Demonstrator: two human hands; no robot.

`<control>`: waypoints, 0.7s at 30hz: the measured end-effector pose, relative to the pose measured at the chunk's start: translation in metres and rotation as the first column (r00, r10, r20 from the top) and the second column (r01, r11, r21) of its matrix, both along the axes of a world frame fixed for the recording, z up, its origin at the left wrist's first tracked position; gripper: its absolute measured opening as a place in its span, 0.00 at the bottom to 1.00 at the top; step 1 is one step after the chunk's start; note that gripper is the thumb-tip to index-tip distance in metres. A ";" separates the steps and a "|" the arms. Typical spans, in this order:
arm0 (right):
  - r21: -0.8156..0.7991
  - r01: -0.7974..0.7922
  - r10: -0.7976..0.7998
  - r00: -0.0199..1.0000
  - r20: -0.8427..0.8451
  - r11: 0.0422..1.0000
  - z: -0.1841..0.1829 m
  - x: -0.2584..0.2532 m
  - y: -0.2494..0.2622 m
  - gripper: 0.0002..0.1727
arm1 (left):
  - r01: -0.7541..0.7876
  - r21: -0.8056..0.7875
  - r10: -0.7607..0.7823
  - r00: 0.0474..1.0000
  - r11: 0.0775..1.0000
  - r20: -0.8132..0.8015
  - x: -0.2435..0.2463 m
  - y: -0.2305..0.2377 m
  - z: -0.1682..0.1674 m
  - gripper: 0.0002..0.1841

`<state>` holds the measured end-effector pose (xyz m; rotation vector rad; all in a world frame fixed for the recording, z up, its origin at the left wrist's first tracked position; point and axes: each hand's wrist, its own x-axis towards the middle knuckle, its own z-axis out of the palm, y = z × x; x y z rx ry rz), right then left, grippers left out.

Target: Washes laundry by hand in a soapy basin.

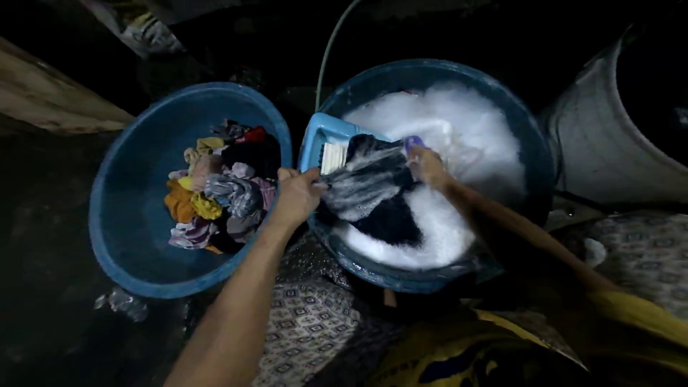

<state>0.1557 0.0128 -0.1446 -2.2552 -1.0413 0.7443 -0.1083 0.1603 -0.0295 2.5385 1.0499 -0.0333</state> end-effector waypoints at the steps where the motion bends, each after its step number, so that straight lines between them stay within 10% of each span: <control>1: 0.028 -0.004 0.004 1.000 0.008 1.000 0.028 -0.022 0.007 0.21 | -0.001 0.008 0.001 1.000 1.000 -0.020 0.006 -0.001 -0.001 0.09; 5: 0.333 -0.186 0.230 0.968 -0.099 0.925 0.070 -0.140 0.024 0.16 | 0.010 0.000 -0.010 0.997 1.000 -0.078 0.009 0.000 0.003 0.11; 11: 0.013 -0.024 0.024 1.000 -0.020 1.000 0.002 -0.013 -0.008 0.19 | -0.022 -0.014 0.020 0.992 1.000 -0.122 0.012 -0.002 0.004 0.11; 16: 0.297 -0.175 0.223 0.965 -0.137 0.939 0.075 -0.154 0.016 0.15 | -0.051 -0.007 0.049 0.986 0.999 -0.157 0.016 -0.004 0.011 0.12; 21: -0.044 -0.133 0.131 0.991 -0.031 0.990 -0.017 -0.041 -0.039 0.22 | -0.074 0.026 0.078 0.976 0.997 -0.202 0.008 0.003 0.008 0.14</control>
